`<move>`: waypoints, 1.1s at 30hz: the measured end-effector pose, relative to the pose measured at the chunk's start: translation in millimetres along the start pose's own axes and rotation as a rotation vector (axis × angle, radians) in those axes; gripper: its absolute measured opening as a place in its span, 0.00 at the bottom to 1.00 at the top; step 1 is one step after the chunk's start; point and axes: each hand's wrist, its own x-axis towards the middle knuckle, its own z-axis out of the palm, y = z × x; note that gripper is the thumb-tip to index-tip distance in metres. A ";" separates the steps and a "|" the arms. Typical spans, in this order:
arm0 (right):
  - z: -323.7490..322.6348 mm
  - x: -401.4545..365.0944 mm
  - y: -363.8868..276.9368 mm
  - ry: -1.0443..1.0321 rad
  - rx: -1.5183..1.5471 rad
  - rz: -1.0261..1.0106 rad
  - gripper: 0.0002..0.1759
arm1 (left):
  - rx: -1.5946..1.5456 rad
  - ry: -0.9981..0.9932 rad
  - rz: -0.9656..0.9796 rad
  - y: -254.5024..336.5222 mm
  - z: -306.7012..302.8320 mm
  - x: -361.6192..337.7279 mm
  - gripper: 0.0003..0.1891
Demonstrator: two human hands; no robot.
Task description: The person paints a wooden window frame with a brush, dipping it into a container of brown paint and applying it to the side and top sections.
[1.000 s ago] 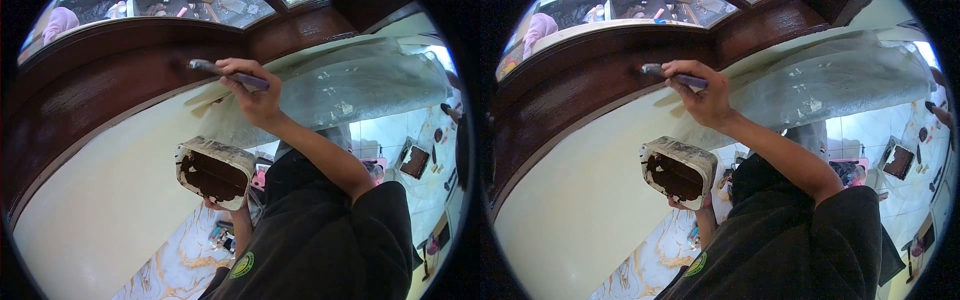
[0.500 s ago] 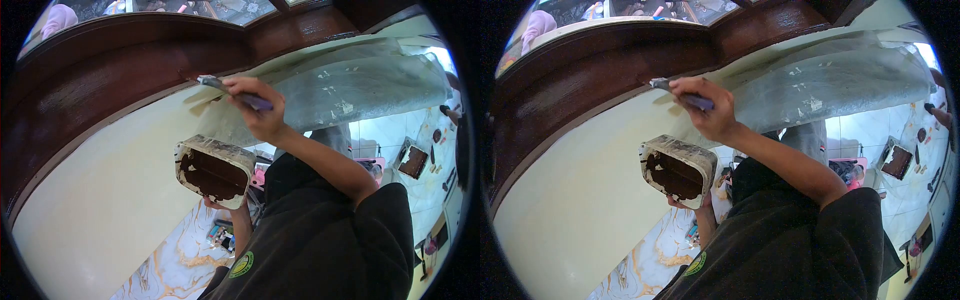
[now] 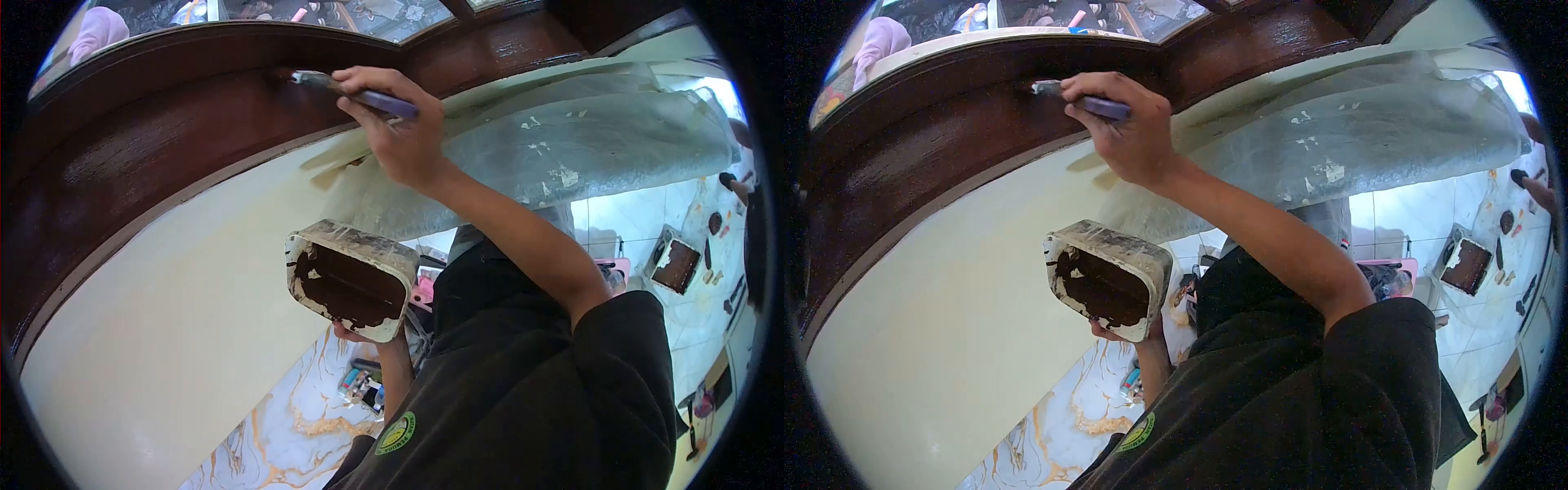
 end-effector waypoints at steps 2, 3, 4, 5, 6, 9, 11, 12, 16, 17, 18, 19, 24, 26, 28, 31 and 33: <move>6.8 5.0 9.0 0.030 -0.031 -0.045 0.14 | 0.021 0.033 0.006 1.0 -3.1 -0.9 0.44; 8.4 6.9 12.1 0.031 -0.037 -0.041 0.14 | 0.010 0.026 0.005 1.1 -3.2 -1.3 0.44; 8.9 7.6 14.2 0.032 -0.041 -0.037 0.14 | -0.001 0.019 0.004 0.8 -3.2 -1.2 0.44; 7.3 6.0 14.3 0.030 -0.042 -0.035 0.14 | -0.002 0.021 0.004 0.7 -4.8 -0.5 0.44; 3.6 2.8 11.8 -0.011 -0.042 -0.008 0.13 | 0.000 0.047 0.014 1.1 -8.2 0.0 0.44; -12.6 -17.0 -5.4 -0.086 -0.029 0.050 0.12 | -0.013 0.055 0.013 2.7 -16.8 0.5 0.44; -29.9 -39.0 -23.4 -0.120 -0.015 0.083 0.12 | -0.028 0.037 0.004 2.4 -15.1 -0.3 0.44; -40.6 -50.2 -33.6 -0.166 -0.054 0.123 0.12 | -0.006 0.044 0.013 1.1 -9.3 0.1 0.44; -56.3 -65.8 -51.6 -0.190 -0.075 0.237 0.10 | 0.069 0.060 0.023 1.4 -4.9 0.0 0.44; -55.9 -64.7 -49.5 -0.187 -0.077 0.236 0.10 | 0.070 0.058 0.020 1.4 -5.2 -0.3 0.44; -51.2 -56.9 -46.7 -0.121 -0.051 0.189 0.10 | 0.038 0.037 0.003 1.2 -5.8 -0.2 0.44; -45.5 -49.6 -43.6 -0.055 -0.024 0.142 0.10 | 0.007 0.015 -0.014 1.5 -5.7 -0.1 0.44; -24.4 -36.6 -32.3 -0.054 0.020 0.074 0.10 | 0.021 -0.009 -0.007 1.9 -4.8 -1.1 0.43; -27.4 -44.4 -32.2 -0.091 -0.002 0.086 0.10 | 0.010 -0.021 -0.006 0.9 -5.5 0.9 0.43; -43.3 -60.0 -41.8 -0.175 -0.132 0.102 0.11 | 0.035 0.038 0.019 0.6 -7.2 -0.4 0.44; -59.5 -71.0 -50.8 -0.169 -0.093 0.244 0.10 | 0.109 0.097 0.058 -1.5 -4.8 -0.5 0.44; -64.3 -67.0 -46.1 -0.135 -0.138 0.220 0.10 | 0.090 0.080 0.048 -1.5 -6.5 -0.3 0.44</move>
